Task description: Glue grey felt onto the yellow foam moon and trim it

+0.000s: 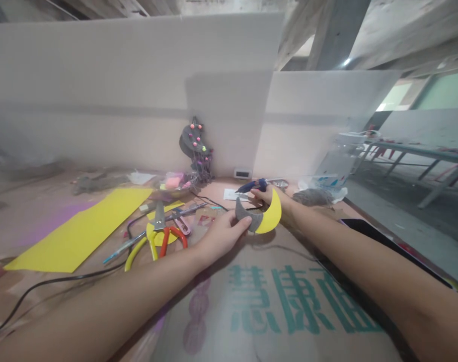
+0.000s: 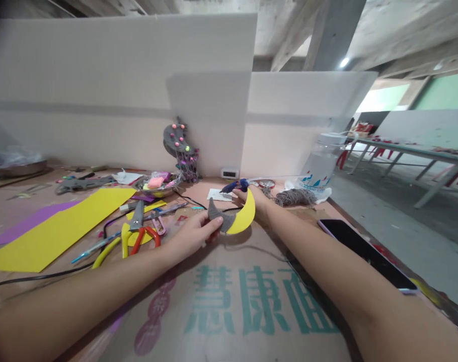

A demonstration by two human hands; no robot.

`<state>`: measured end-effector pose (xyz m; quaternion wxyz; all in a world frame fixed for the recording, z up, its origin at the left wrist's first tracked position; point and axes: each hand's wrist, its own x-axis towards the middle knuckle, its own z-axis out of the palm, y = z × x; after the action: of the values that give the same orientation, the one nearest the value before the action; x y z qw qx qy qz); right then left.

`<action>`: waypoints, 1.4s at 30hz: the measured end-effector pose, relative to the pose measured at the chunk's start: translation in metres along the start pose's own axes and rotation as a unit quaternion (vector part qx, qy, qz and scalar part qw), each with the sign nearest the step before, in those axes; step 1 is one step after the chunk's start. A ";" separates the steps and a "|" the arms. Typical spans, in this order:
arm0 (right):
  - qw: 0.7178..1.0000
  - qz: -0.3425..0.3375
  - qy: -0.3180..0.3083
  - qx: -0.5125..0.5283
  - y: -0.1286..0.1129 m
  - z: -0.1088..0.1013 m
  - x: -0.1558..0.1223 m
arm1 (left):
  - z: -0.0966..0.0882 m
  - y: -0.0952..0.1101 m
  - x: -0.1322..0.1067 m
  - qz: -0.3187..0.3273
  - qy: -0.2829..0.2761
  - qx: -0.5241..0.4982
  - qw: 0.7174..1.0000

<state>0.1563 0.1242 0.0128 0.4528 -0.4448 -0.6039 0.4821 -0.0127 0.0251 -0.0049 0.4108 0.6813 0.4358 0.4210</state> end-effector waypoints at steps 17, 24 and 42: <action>0.870 -0.178 -0.108 -0.447 -0.012 -0.029 -0.108 | 0.000 -0.007 0.004 -0.009 0.030 -0.094 0.995; 0.842 -0.239 -0.167 -0.453 -0.008 0.000 -0.134 | -0.003 -0.002 0.002 -0.015 0.035 -0.014 0.999; 0.877 -0.216 0.004 -0.428 -0.019 -0.018 -0.120 | 0.002 -0.001 -0.008 0.061 -0.097 0.108 0.987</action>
<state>0.1948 0.0081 0.0195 0.3134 -0.4557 -0.8307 0.0644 -0.0134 0.0175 -0.0082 0.3484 0.7847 0.3946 0.3274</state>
